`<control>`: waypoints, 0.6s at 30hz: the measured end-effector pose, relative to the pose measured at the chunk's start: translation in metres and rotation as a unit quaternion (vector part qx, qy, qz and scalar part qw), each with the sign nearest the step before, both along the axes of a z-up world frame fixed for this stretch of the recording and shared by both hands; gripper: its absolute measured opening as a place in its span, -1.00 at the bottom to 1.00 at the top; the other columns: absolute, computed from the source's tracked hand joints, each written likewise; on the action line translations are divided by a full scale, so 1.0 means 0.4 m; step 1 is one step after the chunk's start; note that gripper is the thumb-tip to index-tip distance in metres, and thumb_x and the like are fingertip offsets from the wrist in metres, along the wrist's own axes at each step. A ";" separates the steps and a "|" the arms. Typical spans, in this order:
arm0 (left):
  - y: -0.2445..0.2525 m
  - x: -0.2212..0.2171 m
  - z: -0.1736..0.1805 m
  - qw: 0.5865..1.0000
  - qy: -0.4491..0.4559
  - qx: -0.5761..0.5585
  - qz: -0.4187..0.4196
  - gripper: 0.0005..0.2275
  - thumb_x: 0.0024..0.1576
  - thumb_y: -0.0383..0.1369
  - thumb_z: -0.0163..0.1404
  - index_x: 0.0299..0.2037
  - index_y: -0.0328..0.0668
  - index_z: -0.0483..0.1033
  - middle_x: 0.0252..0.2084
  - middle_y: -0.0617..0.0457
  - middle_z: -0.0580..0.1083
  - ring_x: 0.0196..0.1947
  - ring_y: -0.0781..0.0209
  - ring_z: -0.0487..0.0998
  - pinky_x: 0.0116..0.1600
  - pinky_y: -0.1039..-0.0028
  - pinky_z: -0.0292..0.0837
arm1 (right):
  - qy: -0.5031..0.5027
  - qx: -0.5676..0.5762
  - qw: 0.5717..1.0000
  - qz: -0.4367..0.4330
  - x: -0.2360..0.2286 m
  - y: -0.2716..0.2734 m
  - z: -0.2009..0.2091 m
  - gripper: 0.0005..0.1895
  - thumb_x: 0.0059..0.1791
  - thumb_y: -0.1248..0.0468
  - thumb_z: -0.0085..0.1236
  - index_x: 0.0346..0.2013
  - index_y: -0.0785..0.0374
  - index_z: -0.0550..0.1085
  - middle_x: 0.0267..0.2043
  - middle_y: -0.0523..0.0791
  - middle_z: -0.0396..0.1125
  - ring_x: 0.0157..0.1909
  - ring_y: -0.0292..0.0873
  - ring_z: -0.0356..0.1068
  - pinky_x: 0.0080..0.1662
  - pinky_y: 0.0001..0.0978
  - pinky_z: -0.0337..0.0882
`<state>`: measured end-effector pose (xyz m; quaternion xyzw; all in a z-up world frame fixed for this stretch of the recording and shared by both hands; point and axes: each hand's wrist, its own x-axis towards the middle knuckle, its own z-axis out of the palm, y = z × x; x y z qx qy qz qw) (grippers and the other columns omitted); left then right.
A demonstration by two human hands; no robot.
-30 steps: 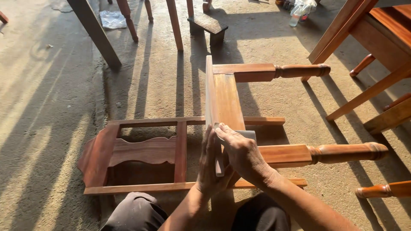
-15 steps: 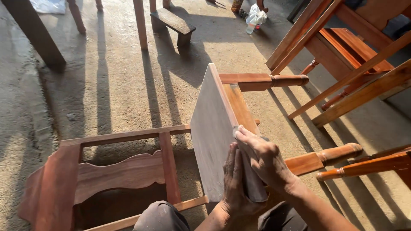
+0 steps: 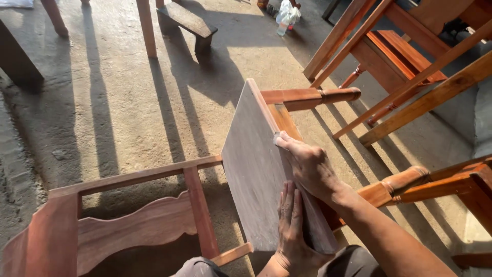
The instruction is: Sanding a wooden chair with sandpaper.
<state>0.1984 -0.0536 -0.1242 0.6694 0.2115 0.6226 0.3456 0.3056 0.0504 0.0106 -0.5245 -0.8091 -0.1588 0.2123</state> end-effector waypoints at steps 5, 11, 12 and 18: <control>0.013 -0.001 -0.010 1.000 0.000 -0.003 -0.013 0.16 -0.09 0.10 0.37 0.53 -0.58 -0.03 0.59 -0.57 0.03 0.63 -0.53 0.03 0.64 -0.20 -0.04 | -0.007 -0.098 0.992 -0.073 0.114 0.375 -0.096 -0.76 0.07 0.57 -0.22 -0.08 0.46 0.42 -0.27 0.22 0.44 -0.67 -0.16 0.34 -0.67 -0.36 0.33; 0.011 0.048 -0.094 0.999 -0.005 -0.009 -0.032 0.22 -0.18 0.20 0.39 0.52 -0.58 0.02 0.58 -0.56 0.05 0.63 -0.51 0.03 0.63 -0.22 -0.07 | -0.031 0.034 0.999 0.030 0.039 0.261 -0.001 -0.86 0.18 0.45 -0.21 -0.12 0.42 0.37 -0.43 0.13 0.33 -0.56 -0.12 0.34 -0.56 -0.37 0.40; 0.008 0.054 -0.108 0.999 0.002 -0.009 -0.032 0.23 -0.20 0.21 0.40 0.52 -0.58 0.02 0.58 -0.55 0.06 0.63 -0.49 0.04 0.63 -0.22 -0.09 | -0.026 0.129 0.982 0.138 -0.073 0.162 0.082 -0.89 0.21 0.43 -0.19 -0.07 0.39 0.35 -0.28 0.22 0.34 -0.45 -0.10 0.41 -0.47 -0.39 0.50; 0.011 0.068 -0.133 0.999 -0.012 -0.012 -0.037 0.23 -0.17 0.21 0.39 0.54 -0.54 0.02 0.60 -0.53 0.05 0.66 -0.49 0.01 0.67 -0.21 -0.06 | -0.009 -0.120 0.989 -0.090 0.104 0.428 -0.070 -0.72 0.20 0.42 -0.33 -0.19 0.38 0.43 -0.59 0.04 0.33 -0.68 -0.19 0.30 -0.66 -0.32 0.34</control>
